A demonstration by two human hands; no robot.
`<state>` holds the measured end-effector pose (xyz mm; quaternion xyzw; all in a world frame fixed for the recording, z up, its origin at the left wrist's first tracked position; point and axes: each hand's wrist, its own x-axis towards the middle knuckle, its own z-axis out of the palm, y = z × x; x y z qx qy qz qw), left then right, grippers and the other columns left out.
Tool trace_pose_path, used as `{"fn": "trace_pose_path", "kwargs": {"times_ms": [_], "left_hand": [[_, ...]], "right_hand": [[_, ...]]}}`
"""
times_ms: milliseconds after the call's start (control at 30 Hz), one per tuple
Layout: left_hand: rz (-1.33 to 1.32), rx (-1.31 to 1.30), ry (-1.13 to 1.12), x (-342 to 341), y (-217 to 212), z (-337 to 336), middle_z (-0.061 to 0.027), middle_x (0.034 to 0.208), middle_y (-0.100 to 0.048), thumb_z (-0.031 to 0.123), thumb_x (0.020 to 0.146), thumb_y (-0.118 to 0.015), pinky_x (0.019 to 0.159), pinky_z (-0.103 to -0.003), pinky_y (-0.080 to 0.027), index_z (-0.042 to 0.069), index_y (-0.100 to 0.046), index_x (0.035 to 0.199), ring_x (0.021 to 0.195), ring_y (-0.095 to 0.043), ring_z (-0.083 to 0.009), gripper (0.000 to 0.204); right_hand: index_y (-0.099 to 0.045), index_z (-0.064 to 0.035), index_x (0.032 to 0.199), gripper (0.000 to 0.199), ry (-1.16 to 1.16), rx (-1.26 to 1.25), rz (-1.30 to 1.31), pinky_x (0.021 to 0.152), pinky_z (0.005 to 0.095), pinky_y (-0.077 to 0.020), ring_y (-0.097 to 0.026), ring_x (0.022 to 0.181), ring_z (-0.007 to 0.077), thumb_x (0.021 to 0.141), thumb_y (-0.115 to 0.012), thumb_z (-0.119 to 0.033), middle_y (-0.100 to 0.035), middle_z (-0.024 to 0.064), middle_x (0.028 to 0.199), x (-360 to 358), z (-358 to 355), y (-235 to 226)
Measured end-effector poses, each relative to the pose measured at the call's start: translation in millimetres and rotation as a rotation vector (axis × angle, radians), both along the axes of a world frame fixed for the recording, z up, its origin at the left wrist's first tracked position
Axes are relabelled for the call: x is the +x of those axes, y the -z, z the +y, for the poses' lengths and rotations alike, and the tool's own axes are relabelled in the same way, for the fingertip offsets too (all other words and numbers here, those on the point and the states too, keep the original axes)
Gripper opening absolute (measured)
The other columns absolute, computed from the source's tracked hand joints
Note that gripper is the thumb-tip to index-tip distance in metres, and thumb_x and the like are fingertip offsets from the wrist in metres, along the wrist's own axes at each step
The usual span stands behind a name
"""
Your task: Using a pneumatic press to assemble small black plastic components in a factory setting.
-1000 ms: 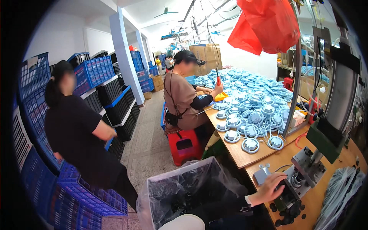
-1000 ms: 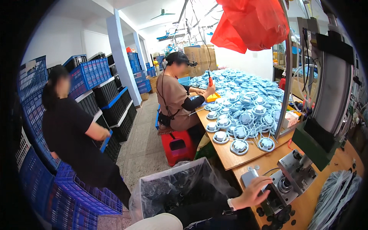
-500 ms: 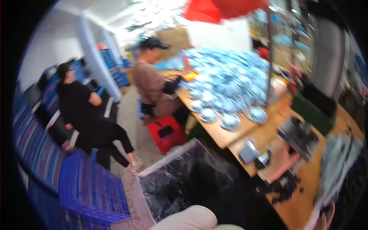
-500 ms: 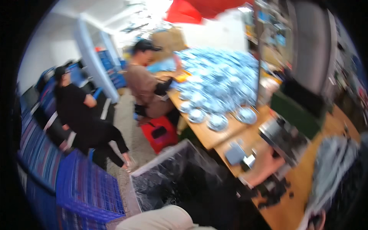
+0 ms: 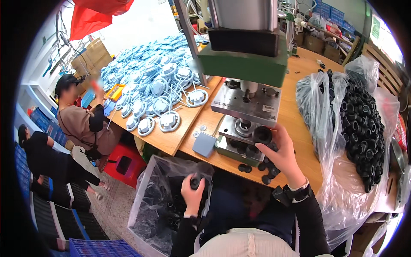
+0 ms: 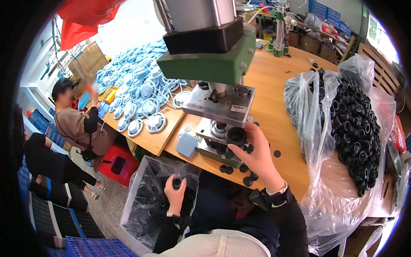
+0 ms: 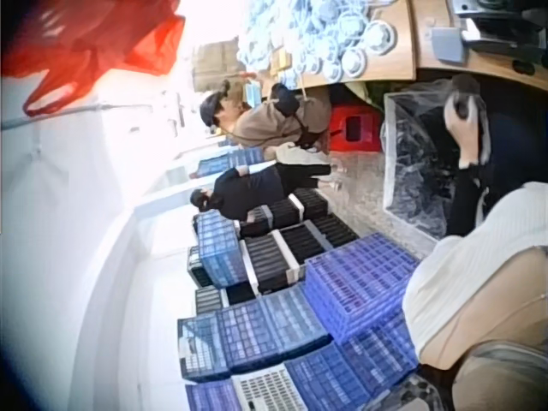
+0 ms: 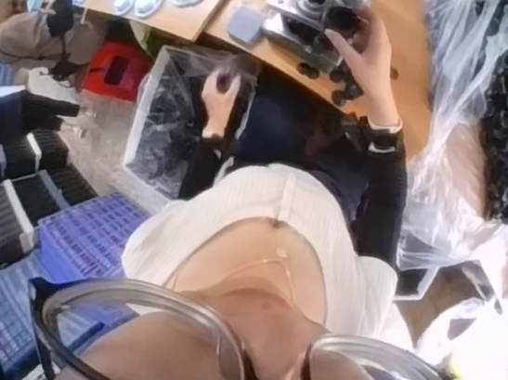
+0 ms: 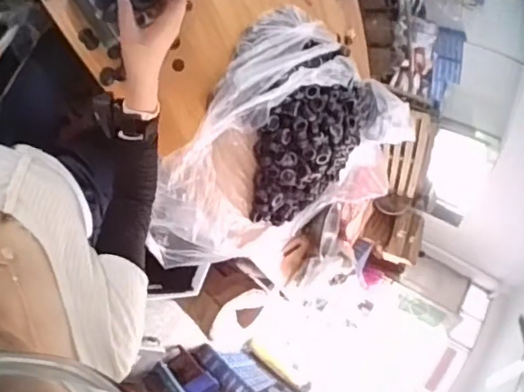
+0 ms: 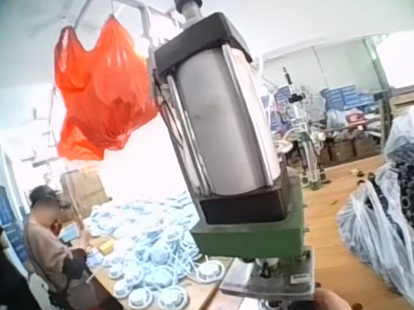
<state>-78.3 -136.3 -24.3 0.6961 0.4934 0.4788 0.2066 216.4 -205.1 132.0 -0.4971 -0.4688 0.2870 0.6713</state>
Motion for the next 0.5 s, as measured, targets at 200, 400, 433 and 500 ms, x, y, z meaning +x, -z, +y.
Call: {"fn": "trace_pose_path", "kwargs": {"times_ms": [200, 400, 433, 500], "left_hand": [[0.489, -0.352, -0.43, -136.9, 119.7, -46.6, -0.0217, 0.12, -0.058, 0.035, 0.074, -0.077, 0.095, -0.042, -0.042, -0.002, -0.055, 0.119, 0.113, -0.054, -0.0369, 0.062], [0.135, -0.131, -0.088, -80.8, 59.1, 21.5, -0.0186, 0.121, -0.058, 0.019, 0.084, -0.067, 0.1, -0.043, -0.037, -0.003, -0.055, 0.118, 0.118, -0.05, -0.0362, 0.043], [0.124, -0.002, 0.005, -57.4, 35.1, 38.0, -0.0183, 0.119, -0.058, 0.016, 0.084, -0.066, 0.1, -0.043, -0.038, -0.003, -0.056, 0.116, 0.117, -0.05, -0.0357, 0.039], [0.124, 0.211, 0.163, -5.7, -6.1, 67.4, -0.0171, 0.12, -0.059, 0.012, 0.084, -0.063, 0.1, -0.043, -0.037, -0.002, -0.057, 0.116, 0.119, -0.05, -0.0345, 0.036]], "right_hand": [[-0.054, -0.0013, 0.114, 0.047, 0.266, -0.048, -0.442, 0.066, 0.0325, -0.049, -0.058, 0.072, 0.0226, 0.074, -0.077, -0.011, -0.062, 0.0132, 0.09, -16.4, 34.8, 2.3], [-0.059, -0.0015, 0.102, 0.033, 0.253, -0.154, -0.641, 0.062, 0.0321, -0.0444, -0.049, 0.065, 0.0182, 0.075, -0.076, -0.011, -0.058, 0.0074, 0.085, -16.4, 60.0, -23.6], [-0.057, -0.0015, 0.105, 0.038, 0.21, -0.239, -0.587, 0.066, 0.0338, -0.0459, -0.054, 0.07, 0.0211, 0.074, -0.077, -0.011, -0.059, 0.0081, 0.084, -20.7, 56.9, -33.1], [-0.054, -0.0021, 0.11, 0.044, 0.241, -0.125, -0.638, 0.072, 0.0386, -0.047, -0.056, 0.081, 0.0299, 0.073, -0.077, -0.012, -0.059, 0.0137, 0.094, -14.8, 56.6, -11.2]]}}
